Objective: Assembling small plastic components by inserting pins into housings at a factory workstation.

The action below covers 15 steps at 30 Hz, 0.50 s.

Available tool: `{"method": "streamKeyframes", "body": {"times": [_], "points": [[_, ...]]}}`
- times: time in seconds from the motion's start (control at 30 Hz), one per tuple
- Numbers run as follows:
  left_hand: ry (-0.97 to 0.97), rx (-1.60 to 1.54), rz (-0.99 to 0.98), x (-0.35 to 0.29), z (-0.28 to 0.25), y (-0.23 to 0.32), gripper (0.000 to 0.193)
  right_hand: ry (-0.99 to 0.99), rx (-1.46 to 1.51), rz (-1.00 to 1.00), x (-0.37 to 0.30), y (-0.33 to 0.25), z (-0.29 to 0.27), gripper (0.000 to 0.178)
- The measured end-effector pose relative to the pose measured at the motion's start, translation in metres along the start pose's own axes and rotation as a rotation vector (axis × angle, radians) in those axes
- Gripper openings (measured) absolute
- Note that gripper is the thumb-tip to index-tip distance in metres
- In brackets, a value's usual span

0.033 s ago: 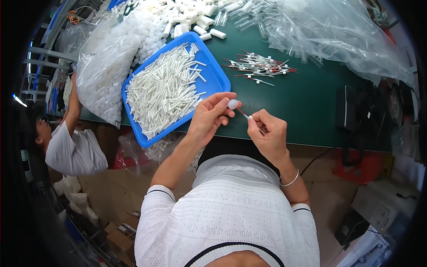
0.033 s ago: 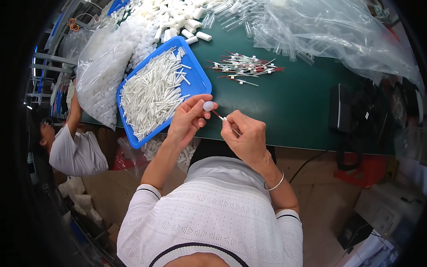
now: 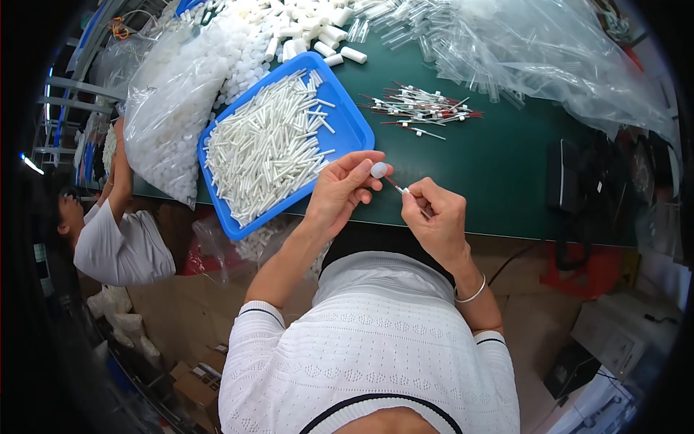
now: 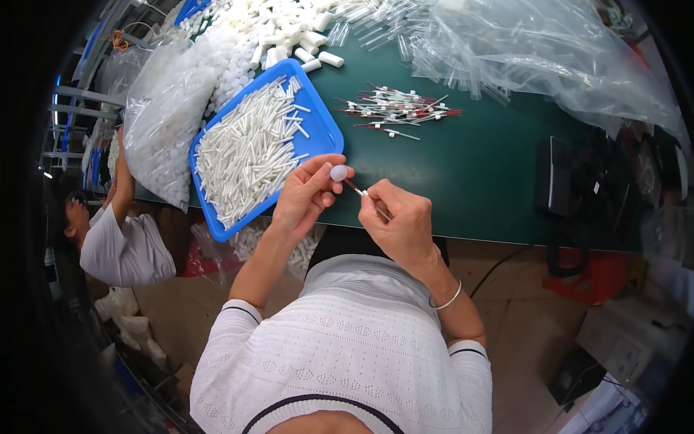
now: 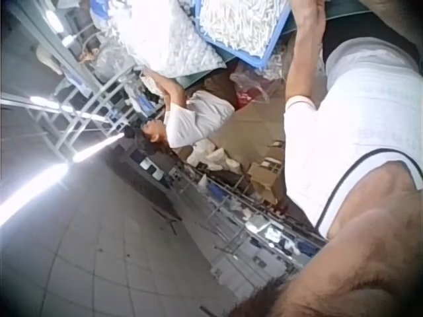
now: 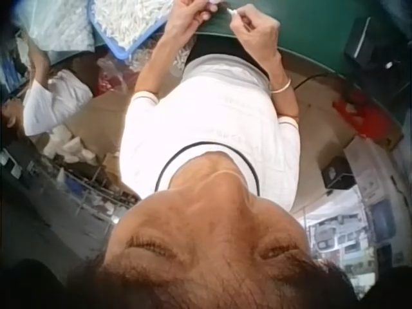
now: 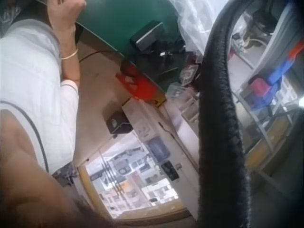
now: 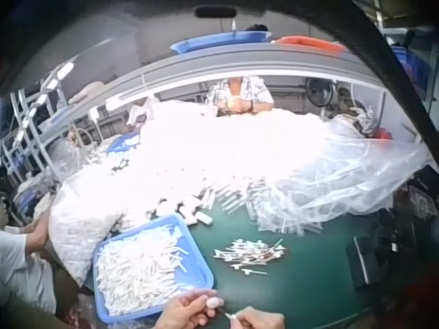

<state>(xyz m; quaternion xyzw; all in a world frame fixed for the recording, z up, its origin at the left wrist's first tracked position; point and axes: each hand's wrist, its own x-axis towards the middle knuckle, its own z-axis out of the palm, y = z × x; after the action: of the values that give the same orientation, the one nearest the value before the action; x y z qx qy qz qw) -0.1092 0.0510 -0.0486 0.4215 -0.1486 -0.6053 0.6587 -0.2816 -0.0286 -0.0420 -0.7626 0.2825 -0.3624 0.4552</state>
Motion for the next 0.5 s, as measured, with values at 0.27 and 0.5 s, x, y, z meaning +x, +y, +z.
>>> {"method": "streamKeyframes", "body": {"times": [0.27,0.5], "points": [[0.086,0.094,0.046,-0.004,0.007,-0.003,0.025,0.013,-0.045,-0.032,0.002,-0.003,0.001,0.011],[0.046,0.031,0.089,-0.011,0.008,-0.014,0.026,-0.051,-0.043,-0.108,0.004,-0.003,0.01,0.006]]}}
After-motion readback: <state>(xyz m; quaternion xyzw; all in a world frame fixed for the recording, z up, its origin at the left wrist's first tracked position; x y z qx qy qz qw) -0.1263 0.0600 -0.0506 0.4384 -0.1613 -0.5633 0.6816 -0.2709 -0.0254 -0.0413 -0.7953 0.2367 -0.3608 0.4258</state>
